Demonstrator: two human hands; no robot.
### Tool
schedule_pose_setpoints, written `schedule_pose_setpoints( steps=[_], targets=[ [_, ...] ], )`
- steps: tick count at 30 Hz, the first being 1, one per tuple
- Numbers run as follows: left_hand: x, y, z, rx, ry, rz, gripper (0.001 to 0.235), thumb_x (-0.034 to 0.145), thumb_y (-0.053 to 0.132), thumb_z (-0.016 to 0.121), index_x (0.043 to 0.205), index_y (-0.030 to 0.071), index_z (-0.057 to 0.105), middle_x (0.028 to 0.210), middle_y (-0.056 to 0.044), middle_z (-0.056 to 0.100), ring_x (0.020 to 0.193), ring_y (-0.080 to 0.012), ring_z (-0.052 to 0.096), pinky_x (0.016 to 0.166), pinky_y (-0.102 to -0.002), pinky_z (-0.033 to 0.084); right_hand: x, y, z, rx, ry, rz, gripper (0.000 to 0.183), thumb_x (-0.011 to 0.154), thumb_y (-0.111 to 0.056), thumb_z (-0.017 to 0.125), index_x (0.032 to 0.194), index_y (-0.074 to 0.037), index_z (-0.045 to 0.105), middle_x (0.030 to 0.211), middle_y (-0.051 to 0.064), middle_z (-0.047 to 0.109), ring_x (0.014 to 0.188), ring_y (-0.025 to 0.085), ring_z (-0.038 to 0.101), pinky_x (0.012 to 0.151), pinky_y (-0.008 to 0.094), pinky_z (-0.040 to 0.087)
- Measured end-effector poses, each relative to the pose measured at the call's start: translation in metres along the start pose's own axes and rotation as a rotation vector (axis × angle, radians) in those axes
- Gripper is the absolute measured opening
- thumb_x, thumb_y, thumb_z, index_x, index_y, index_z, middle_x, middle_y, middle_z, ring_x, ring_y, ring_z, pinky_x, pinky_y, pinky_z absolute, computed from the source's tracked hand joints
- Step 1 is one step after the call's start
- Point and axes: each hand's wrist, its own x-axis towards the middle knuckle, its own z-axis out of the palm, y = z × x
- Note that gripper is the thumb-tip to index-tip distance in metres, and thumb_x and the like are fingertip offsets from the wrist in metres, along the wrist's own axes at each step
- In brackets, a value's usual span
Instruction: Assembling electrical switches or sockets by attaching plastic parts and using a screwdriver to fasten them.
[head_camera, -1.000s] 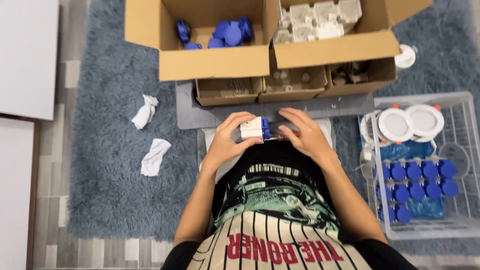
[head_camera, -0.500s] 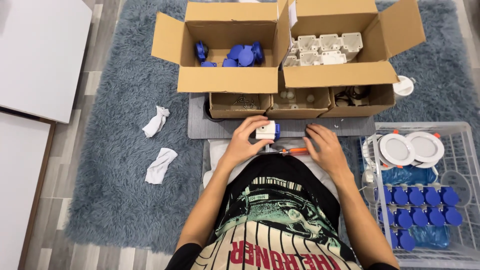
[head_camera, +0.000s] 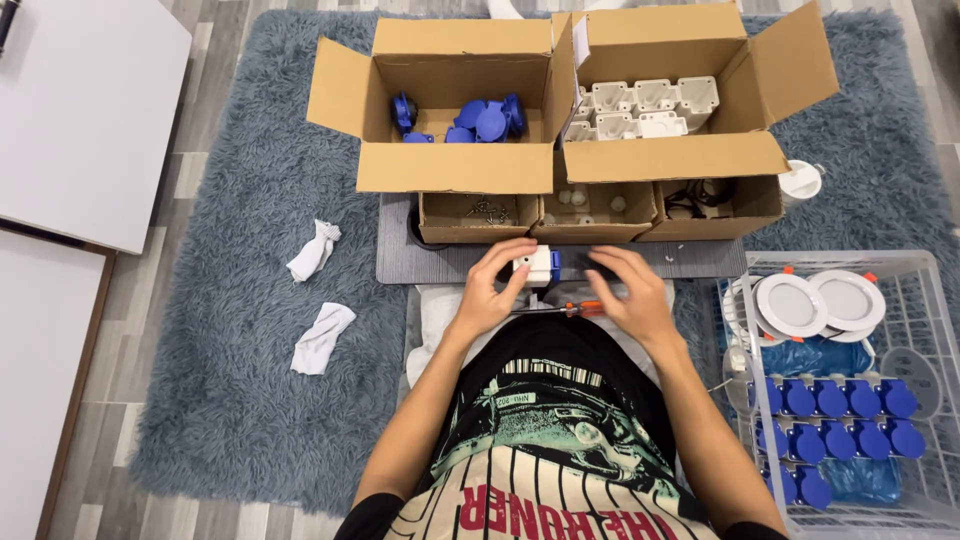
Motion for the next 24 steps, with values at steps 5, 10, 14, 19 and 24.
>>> schedule_pose_setpoints(
  steps=[5, 10, 14, 19, 24],
  targets=[
    [0.000, -0.008, 0.001, -0.141, 0.048, -0.095, 0.022, 0.102, 0.012, 0.078, 0.123, 0.009, 0.081, 0.124, -0.010, 0.080, 0.122, -0.0267, 0.076, 0.107, -0.042, 0.056, 0.015, -0.019, 0.039, 0.293, -0.144, 0.087, 0.059, 0.093, -0.023, 0.086, 0.145, -0.003, 0.068, 0.135, 0.022, 0.073, 0.125, 0.043, 0.072, 0.106, 0.054, 0.056],
    [0.001, -0.008, 0.003, -0.162, 0.058, -0.127, 0.019, 0.099, 0.009, 0.081, 0.119, 0.008, 0.082, 0.120, -0.010, 0.082, 0.119, -0.0245, 0.076, 0.106, -0.040, 0.056, 0.013, -0.032, 0.060, 0.265, -0.095, 0.081, 0.070, 0.089, -0.028, 0.092, 0.148, -0.004, 0.064, 0.133, 0.020, 0.073, 0.123, 0.042, 0.072, 0.104, 0.051, 0.057],
    [0.001, -0.006, 0.005, -0.190, 0.082, -0.172, 0.017, 0.098, 0.006, 0.082, 0.114, 0.007, 0.081, 0.117, -0.010, 0.083, 0.117, -0.0214, 0.077, 0.105, -0.039, 0.056, 0.012, -0.033, 0.060, 0.194, -0.067, 0.038, 0.071, 0.088, -0.029, 0.091, 0.149, -0.004, 0.063, 0.132, 0.020, 0.074, 0.122, 0.042, 0.072, 0.105, 0.051, 0.058],
    [0.002, -0.016, 0.013, -0.200, 0.133, -0.205, 0.018, 0.095, 0.010, 0.087, 0.104, 0.006, 0.073, 0.111, -0.010, 0.084, 0.109, -0.0207, 0.077, 0.102, -0.039, 0.057, 0.010, -0.027, 0.064, 0.181, -0.051, 0.019, 0.072, 0.087, -0.029, 0.093, 0.148, -0.005, 0.064, 0.131, 0.017, 0.074, 0.121, 0.037, 0.073, 0.105, 0.047, 0.058],
    [0.007, -0.007, 0.023, -0.116, 0.191, -0.234, 0.037, 0.092, 0.019, 0.093, 0.091, 0.010, 0.058, 0.102, -0.009, 0.083, 0.099, -0.0218, 0.078, 0.096, -0.039, 0.056, 0.009, -0.026, 0.066, 0.175, -0.037, 0.011, 0.070, 0.087, -0.029, 0.092, 0.146, -0.004, 0.065, 0.130, 0.017, 0.075, 0.120, 0.036, 0.074, 0.104, 0.046, 0.059]
  ],
)
